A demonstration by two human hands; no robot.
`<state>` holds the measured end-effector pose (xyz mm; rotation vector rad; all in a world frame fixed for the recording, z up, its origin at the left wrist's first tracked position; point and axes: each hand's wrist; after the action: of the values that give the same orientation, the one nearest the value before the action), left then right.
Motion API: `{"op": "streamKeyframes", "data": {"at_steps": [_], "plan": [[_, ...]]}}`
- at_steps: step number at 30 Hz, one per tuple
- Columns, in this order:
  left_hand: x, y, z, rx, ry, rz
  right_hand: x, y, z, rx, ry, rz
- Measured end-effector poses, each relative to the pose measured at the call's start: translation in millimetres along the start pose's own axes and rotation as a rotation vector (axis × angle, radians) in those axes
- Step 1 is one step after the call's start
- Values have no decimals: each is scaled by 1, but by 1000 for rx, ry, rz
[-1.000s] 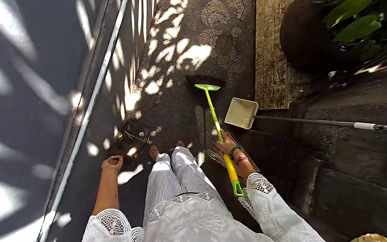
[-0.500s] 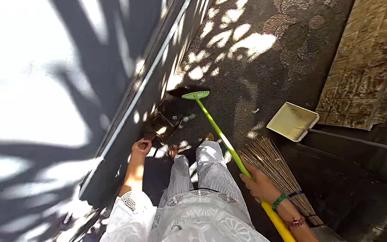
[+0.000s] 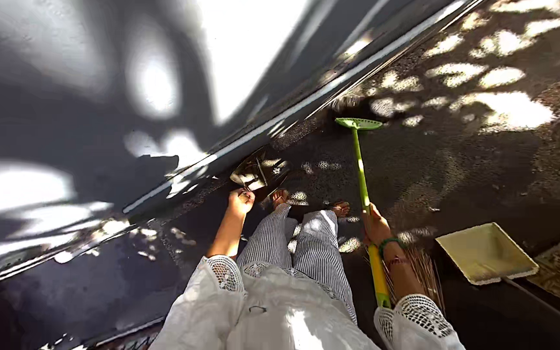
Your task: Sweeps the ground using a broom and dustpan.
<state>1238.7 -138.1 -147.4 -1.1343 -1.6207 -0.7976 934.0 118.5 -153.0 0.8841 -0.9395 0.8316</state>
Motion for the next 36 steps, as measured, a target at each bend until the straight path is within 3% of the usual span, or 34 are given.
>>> {"op": "streamKeyframes", "data": {"at_steps": [3, 5, 8, 12, 15, 19, 23, 26, 28, 32, 36], "plan": [[-11, 7, 1, 12, 3, -81, 57, -76, -30, 226, -70, 173], [-15, 8, 0, 50, 62, -134, 90, -95, -50, 244, -153, 267], [-18, 20, -5, 63, 95, -160, 144, -84, -63, 158, -161, 367], [-22, 42, -19, 100, 117, -167, 204, -46, -70, 21, -85, 253], [-25, 50, -20, 73, 102, -140, 183, -24, -56, -94, -70, 41], [-25, 51, -14, 38, 84, -106, 97, -3, -30, -108, 1, -114], [-27, 51, -15, 41, 66, -94, 57, -56, -33, -43, -78, -77], [-28, 49, -17, 65, 81, -74, 94, -123, -69, 161, -202, 87], [-31, 53, -19, 99, 93, -73, 131, -140, -90, 187, -235, 210], [-25, 79, -26, 91, 81, -44, 202, -116, -109, 26, -233, 354], [-14, 129, -32, 79, 109, 38, 210, -79, -117, -50, -132, 195]]}}
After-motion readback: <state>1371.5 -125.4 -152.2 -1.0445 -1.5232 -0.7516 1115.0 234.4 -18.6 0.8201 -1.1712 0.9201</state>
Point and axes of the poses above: each hand's wrist, its own x-axis away from the middle knuckle, its own y-axis out of the back of the hand, z = x × y, and after that the axes turned 15 degrees about -x, right-handed
